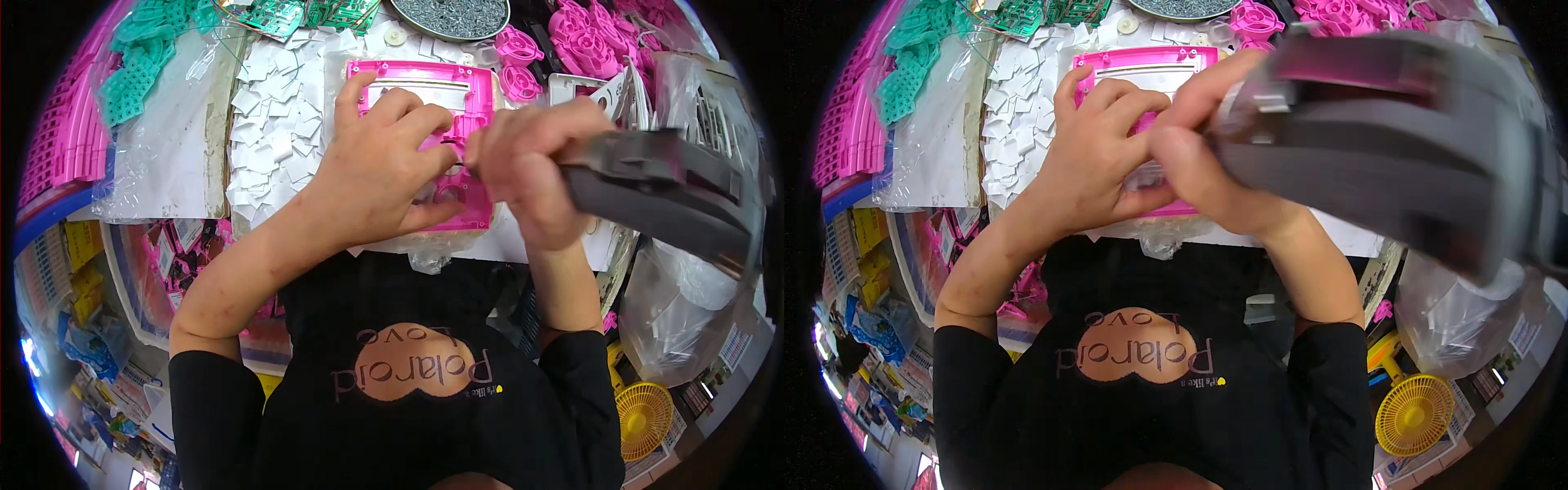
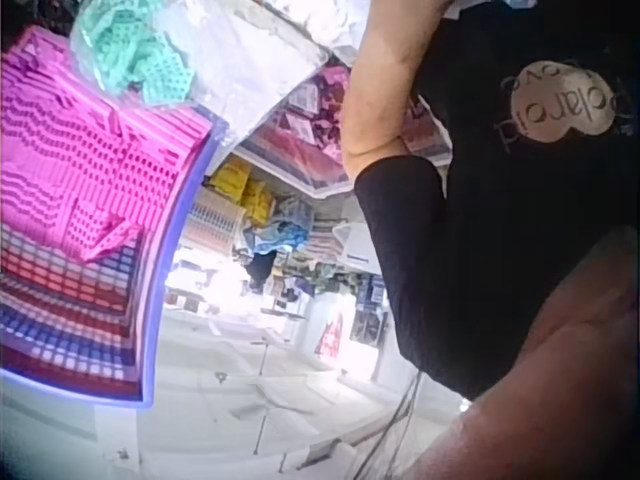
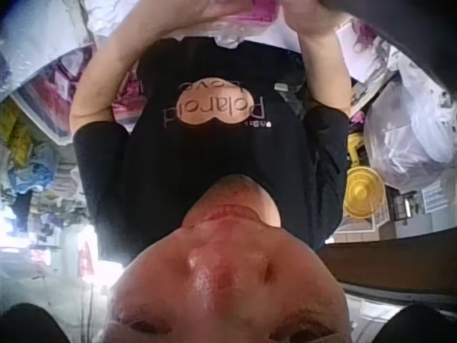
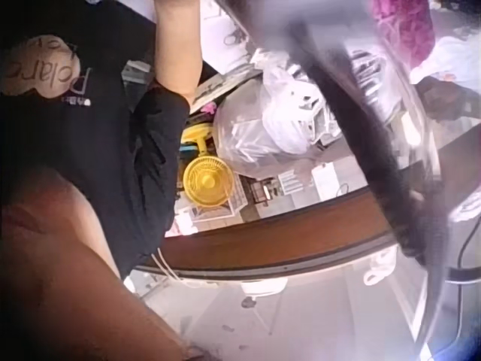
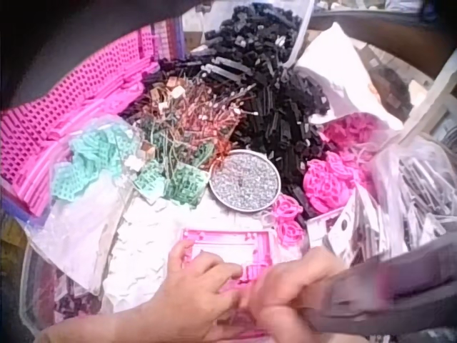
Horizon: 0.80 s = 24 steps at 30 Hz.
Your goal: Assemble internal electronic components and outer casing of a toy calculator using an electric screwdriver.
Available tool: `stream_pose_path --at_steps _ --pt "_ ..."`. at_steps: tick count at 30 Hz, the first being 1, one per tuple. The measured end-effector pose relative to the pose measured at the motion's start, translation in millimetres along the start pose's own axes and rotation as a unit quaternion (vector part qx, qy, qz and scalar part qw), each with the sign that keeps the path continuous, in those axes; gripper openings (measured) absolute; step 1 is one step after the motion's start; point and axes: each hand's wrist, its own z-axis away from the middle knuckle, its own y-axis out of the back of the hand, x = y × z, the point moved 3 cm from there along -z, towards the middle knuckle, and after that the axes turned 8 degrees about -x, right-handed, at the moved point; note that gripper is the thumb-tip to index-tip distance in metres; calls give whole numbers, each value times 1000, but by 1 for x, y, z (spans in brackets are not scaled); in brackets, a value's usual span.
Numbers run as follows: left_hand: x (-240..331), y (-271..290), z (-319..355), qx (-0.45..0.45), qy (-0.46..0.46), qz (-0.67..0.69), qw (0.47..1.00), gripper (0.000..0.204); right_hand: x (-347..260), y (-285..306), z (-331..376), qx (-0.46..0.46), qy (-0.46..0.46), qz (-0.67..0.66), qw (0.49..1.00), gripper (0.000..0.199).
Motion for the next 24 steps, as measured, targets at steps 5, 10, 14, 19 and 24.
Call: stream_pose_path --at_steps 5,10,14,19,24 --pt "-1 -3 1 10 -1 -22 1000 33 7 -5 0 -55 14 133 990 25" --pt "-2 -5 5 -15 -11 -40 999 33 13 2 -1 -37 14 82 996 26" --pt "-5 17 31 21 7 17 1000 44 -8 30 -11 -12 34 -128 991 40" --pt "-92 87 88 97 210 -63 971 26 -54 102 -22 84 21 -9 996 51" --pt "-182 151 104 131 358 -234 894 21 -46 97 -40 137 25 111 984 56"
